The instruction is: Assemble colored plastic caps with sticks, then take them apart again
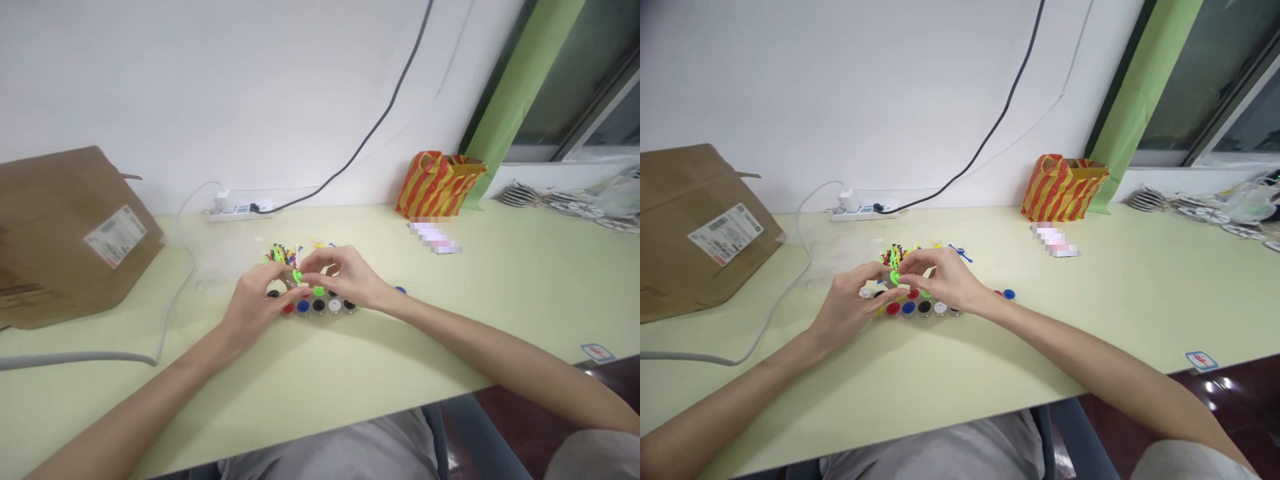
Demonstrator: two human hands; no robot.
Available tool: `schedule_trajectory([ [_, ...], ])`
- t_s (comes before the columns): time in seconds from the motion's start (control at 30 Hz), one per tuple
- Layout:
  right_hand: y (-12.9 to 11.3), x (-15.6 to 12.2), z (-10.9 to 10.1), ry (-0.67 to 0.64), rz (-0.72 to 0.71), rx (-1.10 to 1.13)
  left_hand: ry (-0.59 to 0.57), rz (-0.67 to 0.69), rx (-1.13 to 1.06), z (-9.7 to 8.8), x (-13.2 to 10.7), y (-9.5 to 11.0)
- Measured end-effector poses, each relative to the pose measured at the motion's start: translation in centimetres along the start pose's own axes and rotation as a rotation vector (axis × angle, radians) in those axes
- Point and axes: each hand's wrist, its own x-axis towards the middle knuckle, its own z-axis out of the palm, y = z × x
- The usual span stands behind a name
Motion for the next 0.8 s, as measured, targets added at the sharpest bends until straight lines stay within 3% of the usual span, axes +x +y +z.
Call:
schedule_trajectory([
  [0.1, -0.1, -0.5, -1.8, -0.035, -0.048, -0.198, -0.063, 0.036, 0.061, 0.2, 0.0, -0.1],
  [0.23, 0.6, -1.0, -6.3, -0.054, -0.014, -0.780, -0.139, 0.065, 0.132, 0.3, 0.1, -0.1],
  [0.33, 1.4, -1.2, -9.0, -0.197, 0.103, -1.013, -0.237, 0.241, 0.182, 0.4, 0.0, 0.6],
  [0.43, 1.8, -1.4, -10.1, -0.330, 0.191, -0.992, -0.402, 0.415, 0.292, 0.8, -0.3, 1.7],
  [0.53, 2.1, -1.5, -10.1, -0.380, 0.231, -0.945, -0.512, 0.506, 0.405, 1.5, -0.8, 2.6],
  [0.8, 1.7, -1.8, -9.6, -0.438, 0.275, -0.833, -0.550, 0.525, 0.467, 2.3, -1.2, 1.8],
])
